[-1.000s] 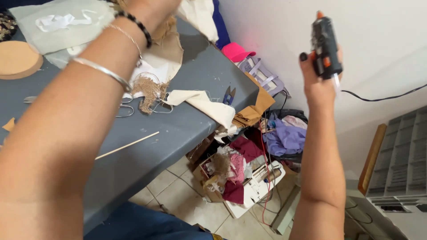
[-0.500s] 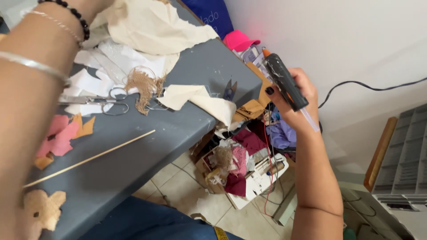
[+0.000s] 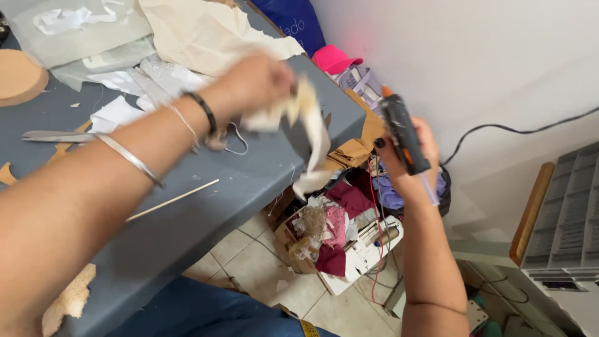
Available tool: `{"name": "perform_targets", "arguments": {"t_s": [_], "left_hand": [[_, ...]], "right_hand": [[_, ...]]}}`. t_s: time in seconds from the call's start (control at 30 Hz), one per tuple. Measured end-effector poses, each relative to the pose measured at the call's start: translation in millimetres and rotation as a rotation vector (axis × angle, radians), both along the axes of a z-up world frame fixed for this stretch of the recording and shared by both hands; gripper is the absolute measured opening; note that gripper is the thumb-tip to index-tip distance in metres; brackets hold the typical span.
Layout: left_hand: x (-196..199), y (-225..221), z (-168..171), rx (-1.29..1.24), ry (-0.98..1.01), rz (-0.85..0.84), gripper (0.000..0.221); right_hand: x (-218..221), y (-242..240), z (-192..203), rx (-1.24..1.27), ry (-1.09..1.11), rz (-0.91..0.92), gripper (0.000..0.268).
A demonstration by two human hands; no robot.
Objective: Making decorative flowers from fabric and paper using a hot glue gun and scissors
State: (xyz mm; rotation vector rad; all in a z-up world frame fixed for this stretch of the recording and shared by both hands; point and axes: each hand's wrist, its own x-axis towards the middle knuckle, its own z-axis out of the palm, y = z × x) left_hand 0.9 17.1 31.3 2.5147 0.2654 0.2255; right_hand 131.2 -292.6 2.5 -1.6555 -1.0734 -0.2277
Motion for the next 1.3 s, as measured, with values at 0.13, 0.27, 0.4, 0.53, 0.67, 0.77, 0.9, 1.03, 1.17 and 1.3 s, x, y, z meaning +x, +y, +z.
{"name": "perform_targets", "arguments": {"t_s": [0.13,0.27,0.4,0.53,0.67,0.77,0.9,1.03,1.17,1.3], "left_hand": [[31,78,2,-0.334,-0.422,0.227,0.034],[6,84,16,-0.378,-0.402,0.366,0.020],[-52,66,40,-0.415,-0.373,0.502,0.009],[-82,31,54,-0.459,-0.356,0.622,0.014],[-103,-81,43,-0.777,-0.519,0.206,0.030],[-126,-140,40,-0.892,-0.402,0.240,0.038],[-123,-170,-14,-1.065,-0.565,0.262,0.036],[-129,-191,-33,-1.085,-0.620,0.325,0.023],[-144,-192,-40,-0.869,-0.633,0.241,0.033],[-155,-189,-37,-0.750,-0.560,0.256,0.035]], "right_hand": [[13,-11,1,0.019,0.029,-0.037,0.022],[8,-13,3,0.015,0.092,-0.032,0.019],[-2,-15,0,0.001,-0.010,0.026,0.019],[-2,-29,-11,0.079,-0.134,0.162,0.040],[-27,-40,-13,0.243,-0.158,0.316,0.056],[-37,-55,-24,0.226,-0.237,0.265,0.061],[-65,-50,-12,0.011,-0.500,0.317,0.052],[-86,-47,-15,-0.089,-0.455,0.317,0.050],[-98,-48,-13,-0.137,-0.411,0.260,0.051],[-100,-47,-15,-0.161,-0.386,0.246,0.050]]}}
